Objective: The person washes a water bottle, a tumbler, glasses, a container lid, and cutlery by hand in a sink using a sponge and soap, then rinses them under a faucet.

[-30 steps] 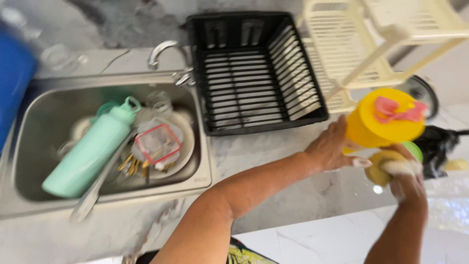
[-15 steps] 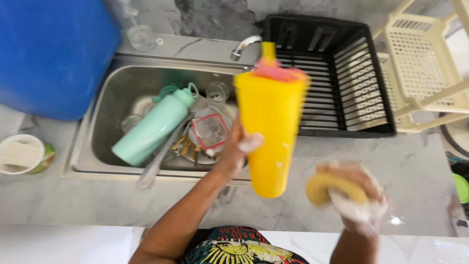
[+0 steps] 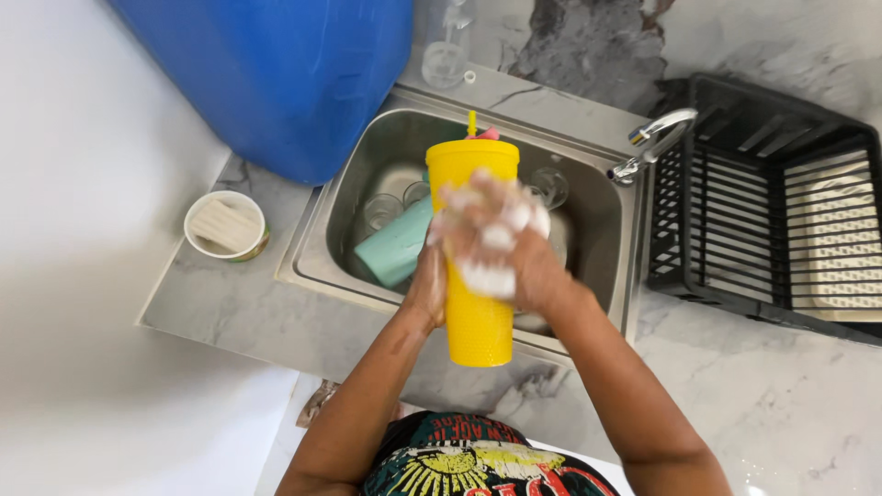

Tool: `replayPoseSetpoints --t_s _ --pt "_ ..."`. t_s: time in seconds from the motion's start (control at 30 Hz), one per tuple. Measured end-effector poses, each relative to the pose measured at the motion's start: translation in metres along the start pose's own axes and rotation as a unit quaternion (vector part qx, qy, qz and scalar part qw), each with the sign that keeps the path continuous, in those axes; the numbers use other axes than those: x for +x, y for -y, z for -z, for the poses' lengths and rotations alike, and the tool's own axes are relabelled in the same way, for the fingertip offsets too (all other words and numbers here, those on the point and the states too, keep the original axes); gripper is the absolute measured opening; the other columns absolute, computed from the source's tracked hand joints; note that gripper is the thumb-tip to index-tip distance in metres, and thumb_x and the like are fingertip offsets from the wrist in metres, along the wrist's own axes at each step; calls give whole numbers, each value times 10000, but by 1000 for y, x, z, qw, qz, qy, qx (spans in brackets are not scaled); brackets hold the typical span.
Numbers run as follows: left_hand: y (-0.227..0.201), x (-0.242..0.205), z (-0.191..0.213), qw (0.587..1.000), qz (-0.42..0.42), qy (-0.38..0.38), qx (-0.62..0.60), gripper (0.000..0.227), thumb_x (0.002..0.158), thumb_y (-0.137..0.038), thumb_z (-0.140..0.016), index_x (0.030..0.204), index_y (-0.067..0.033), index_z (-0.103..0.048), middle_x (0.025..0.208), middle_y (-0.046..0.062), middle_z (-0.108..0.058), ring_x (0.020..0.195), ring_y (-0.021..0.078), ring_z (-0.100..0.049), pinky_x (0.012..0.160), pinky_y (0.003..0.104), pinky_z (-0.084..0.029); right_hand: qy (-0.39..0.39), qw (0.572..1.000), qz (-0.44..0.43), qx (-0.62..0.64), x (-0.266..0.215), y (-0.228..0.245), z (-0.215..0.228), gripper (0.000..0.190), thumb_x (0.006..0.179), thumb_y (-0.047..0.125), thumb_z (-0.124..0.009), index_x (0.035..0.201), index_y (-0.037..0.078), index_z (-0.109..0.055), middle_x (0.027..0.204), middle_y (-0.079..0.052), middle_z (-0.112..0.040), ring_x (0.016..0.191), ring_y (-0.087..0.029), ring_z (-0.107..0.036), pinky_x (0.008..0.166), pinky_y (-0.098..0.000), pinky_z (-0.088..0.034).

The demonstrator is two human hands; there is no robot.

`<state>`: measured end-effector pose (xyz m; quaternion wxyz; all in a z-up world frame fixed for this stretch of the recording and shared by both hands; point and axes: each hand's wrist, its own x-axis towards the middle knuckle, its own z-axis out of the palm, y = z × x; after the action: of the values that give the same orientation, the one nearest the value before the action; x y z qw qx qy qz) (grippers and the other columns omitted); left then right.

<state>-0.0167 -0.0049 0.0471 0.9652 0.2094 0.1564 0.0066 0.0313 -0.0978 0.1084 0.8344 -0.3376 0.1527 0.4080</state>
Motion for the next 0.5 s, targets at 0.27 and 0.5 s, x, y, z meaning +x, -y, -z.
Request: replayPoseSetpoints --t_s 0.27,0.5 --pt "-35 15 18 982 -66 -98 145 828 893 -564 -634 1589 -229 -334 1358 154 -624 1127 274 -678 980 434 -577 -35 424 663 -616 71 -32 51 438 1117 317 -406 1470 124 -581 1546 -153 -517 1438 -290 -471 1212 -433 -341" --pt "-41 31 55 959 -108 -84 246 748 915 -566 -651 1556 -271 -405 1344 213 -623 1185 304 -662 1018 438 -553 -53 583 637 -502 50 -64 55 446 1104 306 -417 1499 136 -533 1520 -156 -535 1365 -277 -519 1167 -442 -396"
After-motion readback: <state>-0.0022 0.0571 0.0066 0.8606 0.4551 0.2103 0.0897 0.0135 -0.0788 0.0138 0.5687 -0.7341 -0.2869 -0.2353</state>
